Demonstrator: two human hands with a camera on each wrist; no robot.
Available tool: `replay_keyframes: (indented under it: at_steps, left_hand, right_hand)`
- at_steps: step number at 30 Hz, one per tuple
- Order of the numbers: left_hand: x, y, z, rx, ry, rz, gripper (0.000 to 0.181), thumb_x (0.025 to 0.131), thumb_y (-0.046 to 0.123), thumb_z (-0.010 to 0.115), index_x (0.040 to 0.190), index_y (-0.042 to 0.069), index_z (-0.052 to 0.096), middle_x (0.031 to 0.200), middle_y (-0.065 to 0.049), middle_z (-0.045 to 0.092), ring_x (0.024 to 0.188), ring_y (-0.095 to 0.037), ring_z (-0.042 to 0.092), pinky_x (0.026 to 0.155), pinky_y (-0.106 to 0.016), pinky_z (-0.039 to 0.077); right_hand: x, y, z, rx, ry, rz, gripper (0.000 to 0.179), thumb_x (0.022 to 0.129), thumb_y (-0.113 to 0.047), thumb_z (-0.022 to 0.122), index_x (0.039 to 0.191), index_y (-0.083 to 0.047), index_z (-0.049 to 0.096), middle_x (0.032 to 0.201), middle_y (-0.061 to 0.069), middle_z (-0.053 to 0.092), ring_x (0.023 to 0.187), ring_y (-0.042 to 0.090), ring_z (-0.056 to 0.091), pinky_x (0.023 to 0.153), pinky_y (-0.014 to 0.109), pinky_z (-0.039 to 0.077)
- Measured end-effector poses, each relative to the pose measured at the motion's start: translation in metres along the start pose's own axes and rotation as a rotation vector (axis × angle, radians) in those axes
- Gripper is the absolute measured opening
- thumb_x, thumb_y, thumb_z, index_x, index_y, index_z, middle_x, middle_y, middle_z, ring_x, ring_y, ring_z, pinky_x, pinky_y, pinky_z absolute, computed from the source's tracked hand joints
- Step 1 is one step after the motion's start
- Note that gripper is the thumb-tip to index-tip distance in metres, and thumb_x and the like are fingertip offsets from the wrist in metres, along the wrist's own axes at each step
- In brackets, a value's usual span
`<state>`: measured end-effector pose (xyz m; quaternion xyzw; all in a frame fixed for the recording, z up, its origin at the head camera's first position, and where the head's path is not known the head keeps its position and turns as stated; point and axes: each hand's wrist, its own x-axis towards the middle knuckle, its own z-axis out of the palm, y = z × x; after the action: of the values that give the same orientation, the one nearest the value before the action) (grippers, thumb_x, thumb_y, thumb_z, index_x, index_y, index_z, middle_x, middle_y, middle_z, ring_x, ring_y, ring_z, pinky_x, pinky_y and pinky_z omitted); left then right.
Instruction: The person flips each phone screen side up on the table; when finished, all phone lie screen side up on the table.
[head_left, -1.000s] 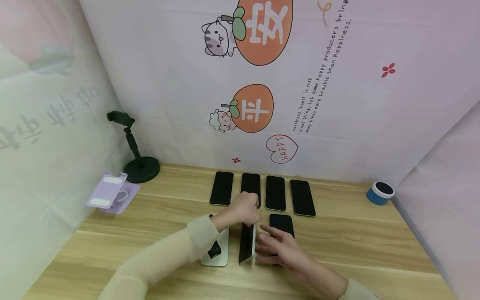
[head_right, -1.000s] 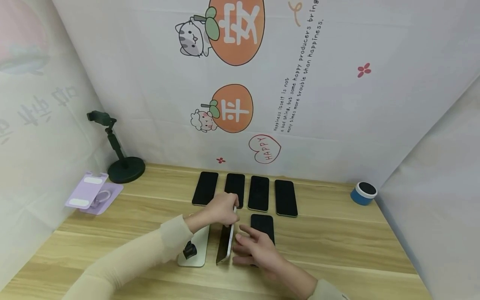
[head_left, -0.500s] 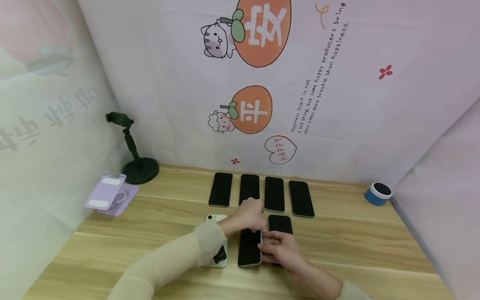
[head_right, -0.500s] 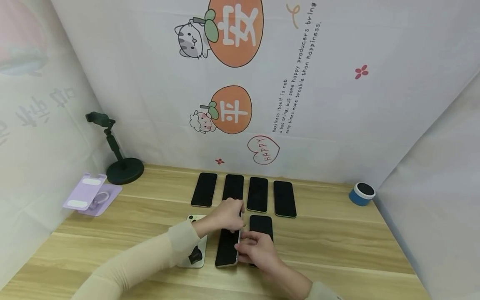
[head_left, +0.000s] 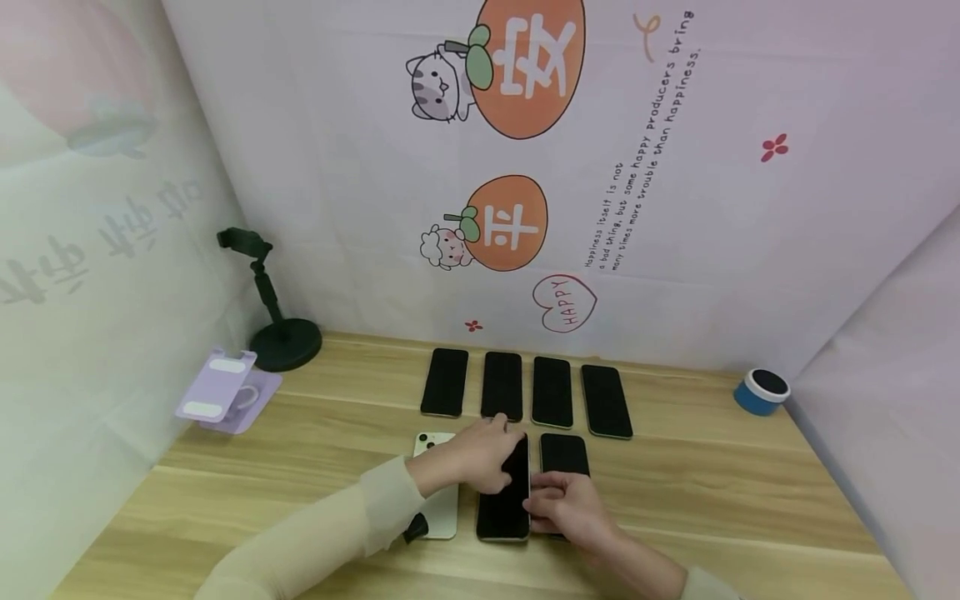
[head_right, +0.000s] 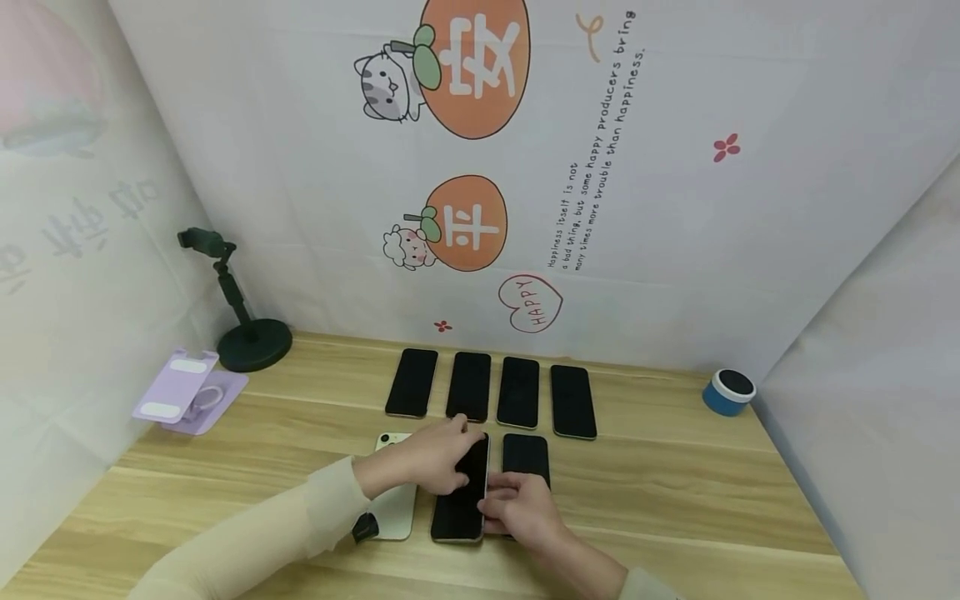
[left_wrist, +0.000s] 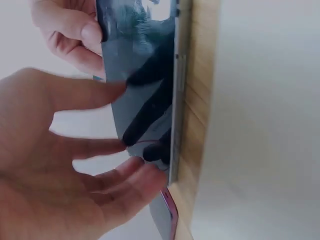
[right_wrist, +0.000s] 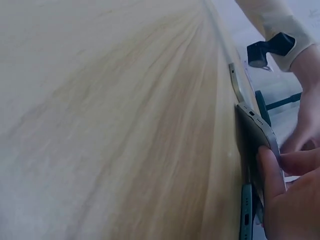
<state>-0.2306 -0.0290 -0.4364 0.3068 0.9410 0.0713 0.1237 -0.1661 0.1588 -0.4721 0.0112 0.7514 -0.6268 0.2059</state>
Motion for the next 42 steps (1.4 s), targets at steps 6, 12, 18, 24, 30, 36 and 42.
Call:
replay_keyframes:
  at_steps: [6,12,18,24,30,36,42]
  left_hand:
    - [-0.021,-0.016,0.004,0.067,-0.084,0.020,0.093,0.085,0.052,0.082,0.162,0.027,0.036,0.161,-0.012,0.042,0.149,-0.028,0.040,0.122,-0.043,0.042]
    - [-0.032,-0.025,0.006,0.016,-0.087,0.032,0.104,0.080,0.056,0.085,0.163,0.020,0.033,0.165,-0.014,0.041,0.157,-0.034,0.031,0.128,-0.057,0.030]
    - [-0.033,-0.024,0.008,0.008,-0.080,0.022,0.106,0.078,0.061,0.085,0.157,0.010,0.038,0.165,-0.017,0.042,0.159,-0.036,0.029,0.129,-0.057,0.026]
    - [-0.032,-0.025,0.009,0.010,-0.083,0.016,0.100,0.079,0.061,0.083,0.155,0.011,0.040,0.166,-0.018,0.040,0.160,-0.036,0.027,0.131,-0.055,0.025]
    - [-0.030,-0.028,0.009,0.023,-0.084,0.031,0.098,0.081,0.062,0.082,0.155,0.012,0.041,0.167,-0.018,0.037,0.160,-0.036,0.026,0.130,-0.056,0.024]
    - [-0.028,-0.027,0.010,0.046,-0.087,0.026,0.100,0.081,0.064,0.080,0.157,0.013,0.040,0.169,-0.017,0.035,0.161,-0.035,0.026,0.131,-0.055,0.023]
    - [-0.030,-0.023,0.008,0.071,-0.109,0.022,0.102,0.081,0.065,0.079,0.158,0.012,0.040,0.170,-0.017,0.033,0.161,-0.034,0.026,0.131,-0.055,0.024]
  right_hand:
    - [-0.002,0.000,0.005,-0.229,0.036,-0.171,0.061,0.087,0.006,0.073,0.143,0.013,0.051,0.125,0.032,0.071,0.089,0.018,0.075,0.067,0.029,0.064]
    - [-0.005,-0.004,0.011,-0.533,0.026,-0.329,0.063,0.082,-0.001,0.082,0.140,0.004,0.060,0.125,0.030,0.070,0.073,0.003,0.067,0.061,0.019,0.053]
    - [-0.005,-0.009,0.018,-0.681,-0.034,-0.361,0.064,0.079,-0.014,0.089,0.136,0.002,0.065,0.158,0.039,0.039,0.072,0.001,0.062,0.065,0.018,0.052]
    - [-0.005,-0.014,0.020,-0.809,-0.077,-0.376,0.067,0.076,-0.030,0.093,0.132,-0.001,0.069,0.158,0.037,0.040,0.066,-0.001,0.054,0.063,0.020,0.050]
    - [-0.005,-0.015,0.021,-0.962,-0.066,-0.451,0.063,0.075,-0.035,0.093,0.126,-0.003,0.074,0.149,0.028,0.057,0.111,0.032,0.073,0.094,0.051,0.060]
    - [-0.005,-0.016,0.022,-1.050,-0.054,-0.504,0.056,0.076,-0.034,0.093,0.119,-0.003,0.077,0.139,0.023,0.066,0.117,0.034,0.071,0.095,0.048,0.060]
    - [-0.009,-0.013,0.026,-1.164,-0.040,-0.537,0.049,0.078,-0.037,0.090,0.116,-0.008,0.079,0.136,0.018,0.070,0.099,0.016,0.063,0.085,0.036,0.061]
